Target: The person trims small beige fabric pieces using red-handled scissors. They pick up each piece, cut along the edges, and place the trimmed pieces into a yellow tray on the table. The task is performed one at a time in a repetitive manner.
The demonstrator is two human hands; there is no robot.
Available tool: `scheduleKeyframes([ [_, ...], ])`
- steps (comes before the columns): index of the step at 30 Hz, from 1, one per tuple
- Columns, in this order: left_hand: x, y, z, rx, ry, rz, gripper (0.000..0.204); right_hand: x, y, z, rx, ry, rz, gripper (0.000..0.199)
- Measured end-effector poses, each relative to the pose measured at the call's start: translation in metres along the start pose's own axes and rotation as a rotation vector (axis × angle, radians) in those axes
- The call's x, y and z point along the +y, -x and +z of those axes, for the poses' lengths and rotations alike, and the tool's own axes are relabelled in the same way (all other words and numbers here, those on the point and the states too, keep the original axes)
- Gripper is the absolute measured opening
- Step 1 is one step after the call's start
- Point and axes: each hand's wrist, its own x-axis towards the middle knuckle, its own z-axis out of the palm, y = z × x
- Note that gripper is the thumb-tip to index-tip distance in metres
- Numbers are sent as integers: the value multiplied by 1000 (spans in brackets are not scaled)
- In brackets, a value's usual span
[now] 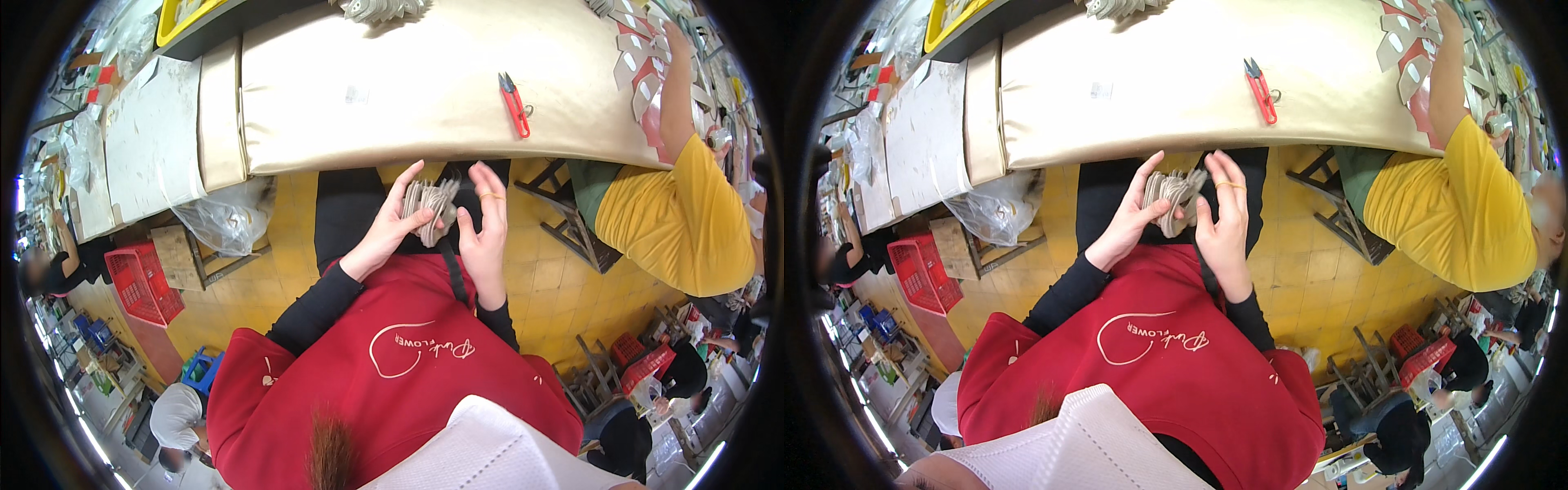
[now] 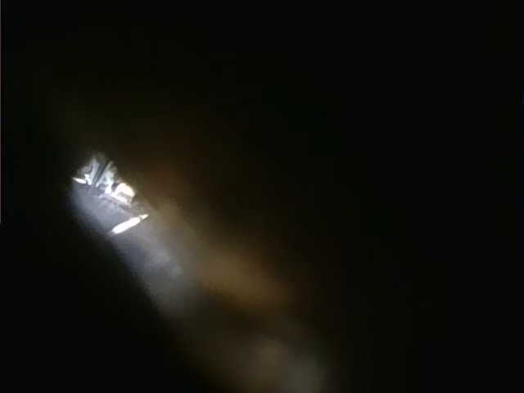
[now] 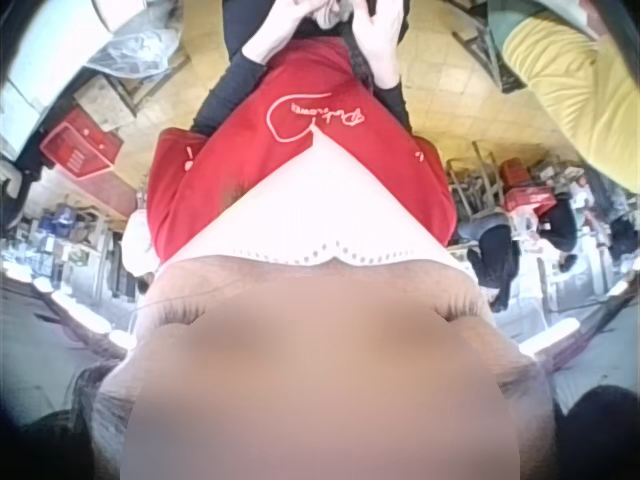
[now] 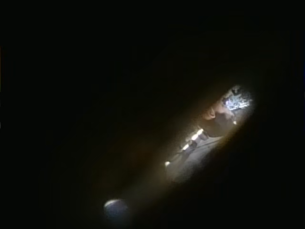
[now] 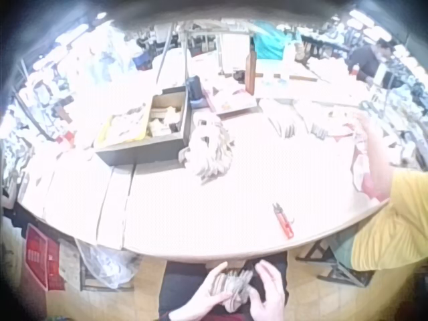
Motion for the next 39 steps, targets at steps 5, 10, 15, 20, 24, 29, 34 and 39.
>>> scheduleKeyframes([
  [5, 17, 4, -1, -96, -229, 95, 97, 13, -21, -18, -695, -108, 57, 65],
  [10, 30, 11, -6, -139, -322, 13, 103, 18, -16, -8, -415, -323, -27, 63],
  [15, 31, 14, -4, -207, -304, -24, 97, 23, -22, -3, -488, -377, 113, 56],
  [20, 32, 14, 4, -210, -330, 15, 96, 15, -19, 0, -457, -529, 95, 47],
  [24, 29, 14, 8, -203, -428, 30, 101, 13, -22, 4, -382, -552, 170, 43],
  [29, 20, 13, 7, -174, -399, 15, 96, 18, -23, 7, -445, -404, -12, 31],
  [34, 15, 12, 9, -108, -163, -11, 96, 16, -25, 3, -494, -370, 37, 36],
  [39, 30, 18, 2, -167, -45, -5, 104, 13, -32, -6, -636, -373, -54, 58],
])
